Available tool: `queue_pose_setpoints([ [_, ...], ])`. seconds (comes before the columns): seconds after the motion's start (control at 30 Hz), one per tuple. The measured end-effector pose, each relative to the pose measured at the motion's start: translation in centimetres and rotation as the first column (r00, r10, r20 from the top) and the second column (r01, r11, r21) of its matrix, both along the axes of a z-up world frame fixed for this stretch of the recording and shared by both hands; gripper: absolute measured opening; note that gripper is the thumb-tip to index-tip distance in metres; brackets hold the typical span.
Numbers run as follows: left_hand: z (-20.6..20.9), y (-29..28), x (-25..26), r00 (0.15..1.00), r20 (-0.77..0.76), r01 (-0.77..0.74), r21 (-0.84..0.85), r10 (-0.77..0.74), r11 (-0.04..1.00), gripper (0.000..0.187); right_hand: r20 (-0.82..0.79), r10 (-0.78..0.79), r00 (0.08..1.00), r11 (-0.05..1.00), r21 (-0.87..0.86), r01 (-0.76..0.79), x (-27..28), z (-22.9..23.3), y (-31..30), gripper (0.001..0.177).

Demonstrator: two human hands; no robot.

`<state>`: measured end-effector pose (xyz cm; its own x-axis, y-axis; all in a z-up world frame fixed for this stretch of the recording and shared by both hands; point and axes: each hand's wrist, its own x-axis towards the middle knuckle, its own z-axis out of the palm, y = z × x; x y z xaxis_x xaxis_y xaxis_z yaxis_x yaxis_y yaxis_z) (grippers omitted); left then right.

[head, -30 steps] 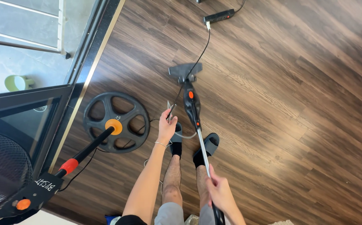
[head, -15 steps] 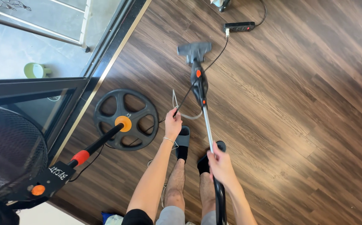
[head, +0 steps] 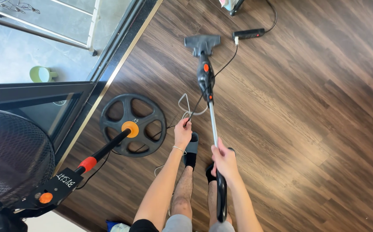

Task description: Plugging in a vacuum cleaner and managing the power cord while navigating the room.

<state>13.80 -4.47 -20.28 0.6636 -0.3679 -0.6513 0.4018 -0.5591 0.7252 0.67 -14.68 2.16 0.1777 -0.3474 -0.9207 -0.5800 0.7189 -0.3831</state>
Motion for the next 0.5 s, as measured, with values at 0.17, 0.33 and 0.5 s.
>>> queue_pose_setpoints([
  [0.17,-0.3,0.6,0.1,0.973,0.205,0.123,-0.059,-0.108,0.991,0.020,0.045,-0.096,0.994,0.995,-0.025,0.098,-1.9,0.3,1.0,0.051],
  [0.33,1.1,-0.4,-1.4,0.974,0.074,0.208,0.060,-0.212,0.976,0.023,0.052,-0.235,0.971,0.972,-0.001,0.235,-9.4,2.9,8.0,0.047],
  [0.5,0.3,-0.2,-4.1,0.952,0.021,0.303,0.049,-0.304,0.952,0.029,-0.173,-0.372,0.912,0.910,0.126,0.395,-14.2,6.6,12.5,0.052],
])
